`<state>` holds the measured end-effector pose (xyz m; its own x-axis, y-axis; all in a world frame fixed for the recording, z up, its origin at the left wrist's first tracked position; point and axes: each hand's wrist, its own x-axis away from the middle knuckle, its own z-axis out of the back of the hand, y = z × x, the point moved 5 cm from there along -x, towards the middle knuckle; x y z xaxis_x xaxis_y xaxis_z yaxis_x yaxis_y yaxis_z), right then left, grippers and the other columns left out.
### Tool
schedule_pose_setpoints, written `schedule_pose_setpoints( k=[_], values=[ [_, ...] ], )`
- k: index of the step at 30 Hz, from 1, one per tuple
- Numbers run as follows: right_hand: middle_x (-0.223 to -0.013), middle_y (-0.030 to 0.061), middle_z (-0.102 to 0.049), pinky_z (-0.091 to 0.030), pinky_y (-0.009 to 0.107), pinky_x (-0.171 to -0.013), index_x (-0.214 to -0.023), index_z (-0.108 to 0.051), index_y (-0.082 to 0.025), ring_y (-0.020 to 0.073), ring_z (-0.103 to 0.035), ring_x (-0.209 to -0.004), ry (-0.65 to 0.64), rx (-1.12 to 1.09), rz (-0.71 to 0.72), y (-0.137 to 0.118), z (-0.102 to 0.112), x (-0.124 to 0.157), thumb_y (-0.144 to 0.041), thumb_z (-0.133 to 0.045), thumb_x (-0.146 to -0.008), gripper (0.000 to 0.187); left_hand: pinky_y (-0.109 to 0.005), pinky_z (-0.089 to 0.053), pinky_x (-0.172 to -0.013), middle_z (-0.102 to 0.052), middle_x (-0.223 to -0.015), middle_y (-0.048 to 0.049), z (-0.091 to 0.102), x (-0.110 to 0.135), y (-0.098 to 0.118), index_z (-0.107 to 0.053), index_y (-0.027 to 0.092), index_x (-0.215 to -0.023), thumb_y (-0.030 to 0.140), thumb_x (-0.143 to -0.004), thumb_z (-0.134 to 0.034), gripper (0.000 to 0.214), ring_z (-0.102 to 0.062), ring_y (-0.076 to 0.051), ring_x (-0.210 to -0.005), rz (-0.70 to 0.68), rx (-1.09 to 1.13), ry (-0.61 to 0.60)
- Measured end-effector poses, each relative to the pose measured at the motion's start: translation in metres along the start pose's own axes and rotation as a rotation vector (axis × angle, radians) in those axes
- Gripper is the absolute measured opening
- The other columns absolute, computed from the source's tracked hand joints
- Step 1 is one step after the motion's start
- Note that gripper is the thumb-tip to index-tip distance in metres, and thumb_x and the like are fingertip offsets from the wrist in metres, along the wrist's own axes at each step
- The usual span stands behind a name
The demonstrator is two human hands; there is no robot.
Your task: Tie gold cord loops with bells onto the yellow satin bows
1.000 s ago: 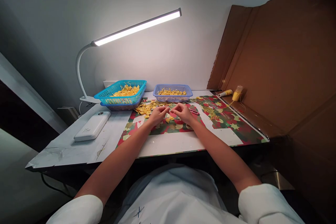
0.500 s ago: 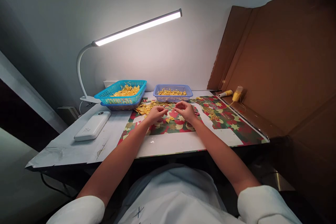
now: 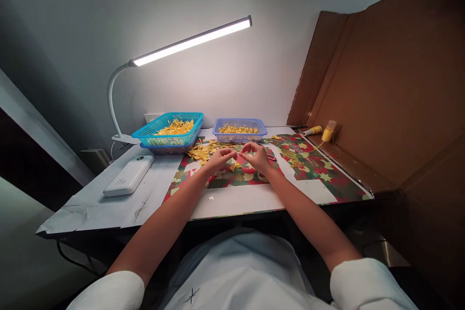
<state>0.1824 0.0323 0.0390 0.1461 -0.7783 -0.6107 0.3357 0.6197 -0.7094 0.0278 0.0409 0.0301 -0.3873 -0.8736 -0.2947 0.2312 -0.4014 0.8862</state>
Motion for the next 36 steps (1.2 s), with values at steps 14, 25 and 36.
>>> schedule_pose_setpoints(
  k=[14,25,36],
  values=[
    [-0.073,0.0007,-0.062,-0.043,0.031,-0.070,-0.070,-0.060,-0.023,0.0188,-0.053,-0.078,0.005,0.106,0.118,-0.008,-0.005,0.006,-0.019,-0.062,-0.076,0.008,-0.016,-0.028,-0.043,-0.066,-0.076,-0.0027,-0.004,0.000,-0.023,-0.073,0.014,-0.077,0.038,-0.043,-0.088,0.043,-0.040,-0.002,-0.052,0.298,0.689,0.207],
    [-0.066,0.0008,-0.056,-0.037,0.033,-0.072,-0.071,-0.064,-0.022,0.0183,-0.050,-0.073,-0.018,0.336,0.238,-0.008,-0.006,0.007,-0.012,-0.061,-0.075,0.011,-0.026,-0.045,-0.058,-0.073,-0.073,-0.0069,0.003,0.003,-0.012,-0.077,0.015,-0.073,0.036,-0.057,-0.079,0.026,-0.062,-0.017,-0.065,0.105,0.098,0.275],
    [-0.071,0.0025,-0.063,-0.036,0.036,-0.077,-0.071,-0.062,-0.022,0.0208,-0.050,-0.078,-0.082,0.342,0.204,-0.006,-0.010,0.006,-0.010,-0.058,-0.076,0.013,-0.023,-0.032,-0.048,-0.063,-0.051,-0.0003,-0.002,0.004,-0.009,-0.075,0.016,-0.069,0.039,-0.069,-0.070,0.024,-0.048,-0.010,-0.046,-0.017,-0.295,0.204]
  ],
)
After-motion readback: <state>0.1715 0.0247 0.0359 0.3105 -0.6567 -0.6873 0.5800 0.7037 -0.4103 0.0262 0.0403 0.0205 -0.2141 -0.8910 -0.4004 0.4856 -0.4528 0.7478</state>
